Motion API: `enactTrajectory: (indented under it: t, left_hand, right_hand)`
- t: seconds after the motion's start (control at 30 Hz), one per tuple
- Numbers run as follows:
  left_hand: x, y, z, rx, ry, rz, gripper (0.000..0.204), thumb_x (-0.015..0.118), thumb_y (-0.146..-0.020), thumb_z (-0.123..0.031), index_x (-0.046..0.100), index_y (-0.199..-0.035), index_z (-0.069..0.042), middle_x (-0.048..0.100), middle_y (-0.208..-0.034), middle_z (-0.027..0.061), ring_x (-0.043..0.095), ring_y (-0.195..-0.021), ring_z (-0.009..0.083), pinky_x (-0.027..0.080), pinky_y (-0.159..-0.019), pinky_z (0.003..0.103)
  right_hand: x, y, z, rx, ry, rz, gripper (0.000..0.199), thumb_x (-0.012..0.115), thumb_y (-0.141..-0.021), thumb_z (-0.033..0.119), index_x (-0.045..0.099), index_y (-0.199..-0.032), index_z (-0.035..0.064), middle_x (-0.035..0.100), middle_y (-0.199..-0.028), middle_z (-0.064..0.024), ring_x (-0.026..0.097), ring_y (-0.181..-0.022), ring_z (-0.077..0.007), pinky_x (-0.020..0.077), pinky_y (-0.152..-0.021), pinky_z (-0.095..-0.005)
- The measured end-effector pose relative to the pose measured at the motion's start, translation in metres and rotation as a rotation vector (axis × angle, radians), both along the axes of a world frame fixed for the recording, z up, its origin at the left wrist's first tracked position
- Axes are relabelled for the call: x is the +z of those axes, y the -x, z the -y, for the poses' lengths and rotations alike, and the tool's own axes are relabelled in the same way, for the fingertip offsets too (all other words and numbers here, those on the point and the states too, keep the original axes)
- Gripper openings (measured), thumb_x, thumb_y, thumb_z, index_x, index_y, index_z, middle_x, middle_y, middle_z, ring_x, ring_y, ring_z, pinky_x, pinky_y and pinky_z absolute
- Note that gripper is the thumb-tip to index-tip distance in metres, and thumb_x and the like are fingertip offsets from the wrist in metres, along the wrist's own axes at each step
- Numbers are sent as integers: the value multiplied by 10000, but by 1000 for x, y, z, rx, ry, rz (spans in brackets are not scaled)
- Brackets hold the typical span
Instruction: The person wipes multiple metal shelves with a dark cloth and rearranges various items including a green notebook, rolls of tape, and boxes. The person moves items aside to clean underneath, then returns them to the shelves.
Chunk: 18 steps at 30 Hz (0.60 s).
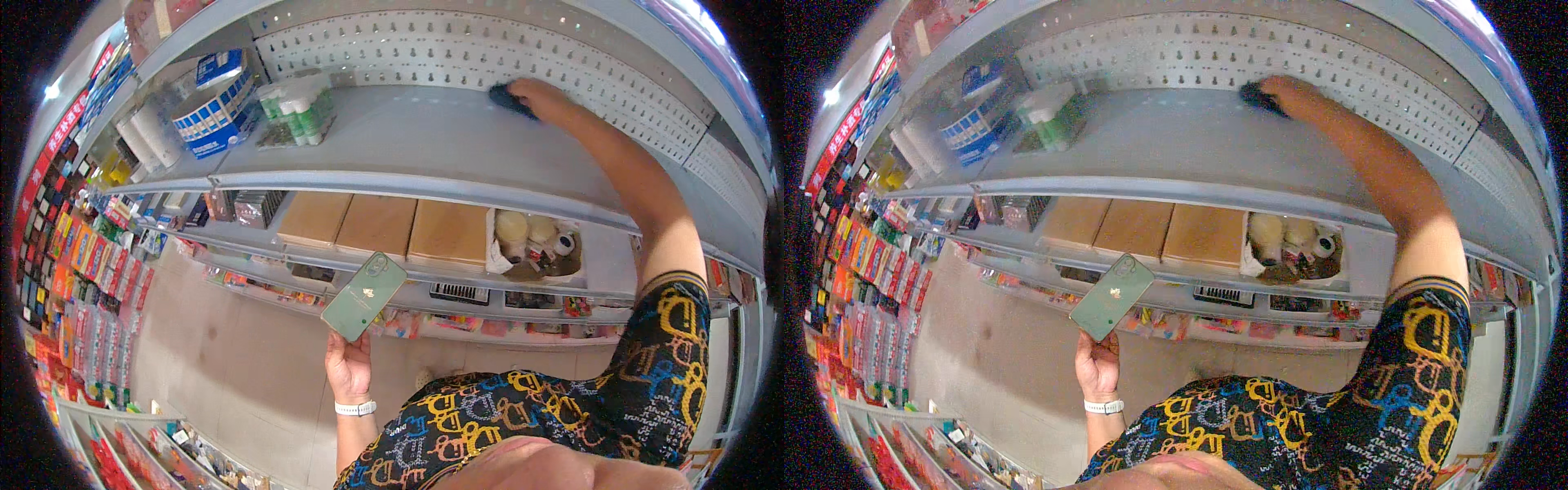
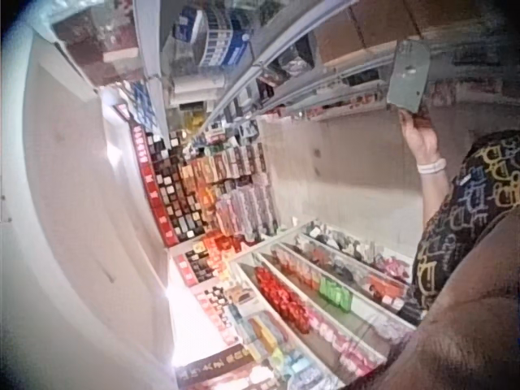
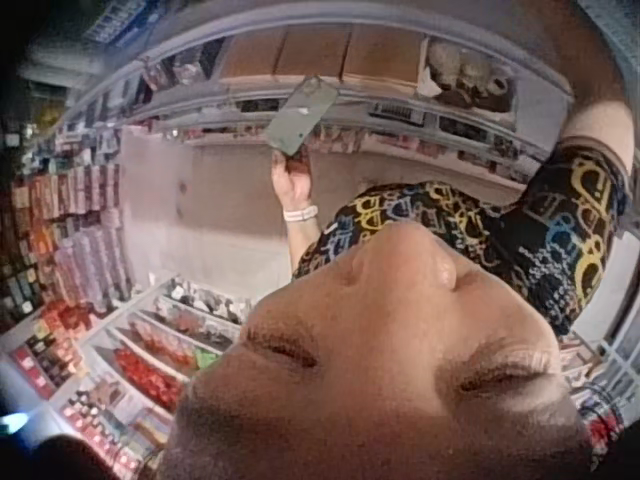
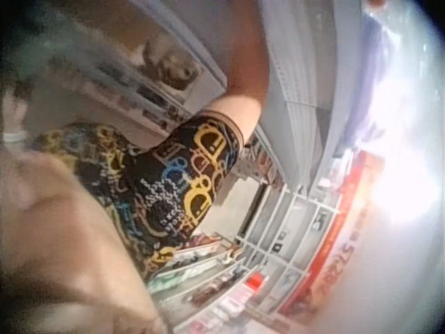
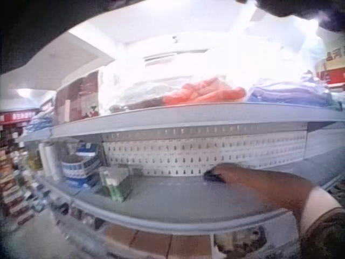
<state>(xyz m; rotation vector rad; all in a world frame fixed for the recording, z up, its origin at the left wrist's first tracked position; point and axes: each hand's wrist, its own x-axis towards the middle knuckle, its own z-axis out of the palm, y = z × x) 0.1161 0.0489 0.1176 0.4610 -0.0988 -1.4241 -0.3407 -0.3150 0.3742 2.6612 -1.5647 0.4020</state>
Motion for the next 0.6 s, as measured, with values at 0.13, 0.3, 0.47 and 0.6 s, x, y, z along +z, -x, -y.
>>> enactTrajectory:
  t: [0.13, 0.3, 0.47, 0.6]
  left_hand:
    - [20, 26, 14, -58, -2, 40, 311, 642, -903, -208, 571, -1188, -108, 608, -1172, 38, 550, -1074, 203, 450, -960, 386]
    - [29, 37, 23, -66, 28, 58, 311, 652, -896, -190, 567, -1180, -98, 596, -1176, 32, 547, -1075, 195, 458, -950, 378]
    - [39, 40, 49, -154, 121, 58, 285, 640, -909, -191, 557, -1160, -86, 614, -1126, 39, 579, -1023, 182, 478, -935, 358]
    - [50, 36, 51, -91, 128, 187, 235, 627, -918, -183, 559, -1118, -81, 609, -1146, 45, 584, -1040, 180, 479, -933, 351]
  right_hand:
    - [-5, 169, -69, -229, 222, -56, 240, 503, -903, 97, 604, -1110, 29, 602, -1127, -148, 566, -1038, -269, 434, -910, -352]
    - [-10, 322, -157, -802, -69, -162, 357, 504, -877, 99, 588, -1223, 63, 626, -1150, -193, 580, -1110, -345, 434, -966, -402]
    - [-46, 457, -216, -993, 268, -828, 424, 471, -910, 282, 553, -1269, 70, 621, -1178, -169, 573, -1135, -343, 477, -877, -507]
    - [-42, 310, -146, -937, 35, -285, 365, 529, -868, 208, 570, -1180, 23, 606, -1103, -268, 559, -1039, -478, 437, -937, -518]
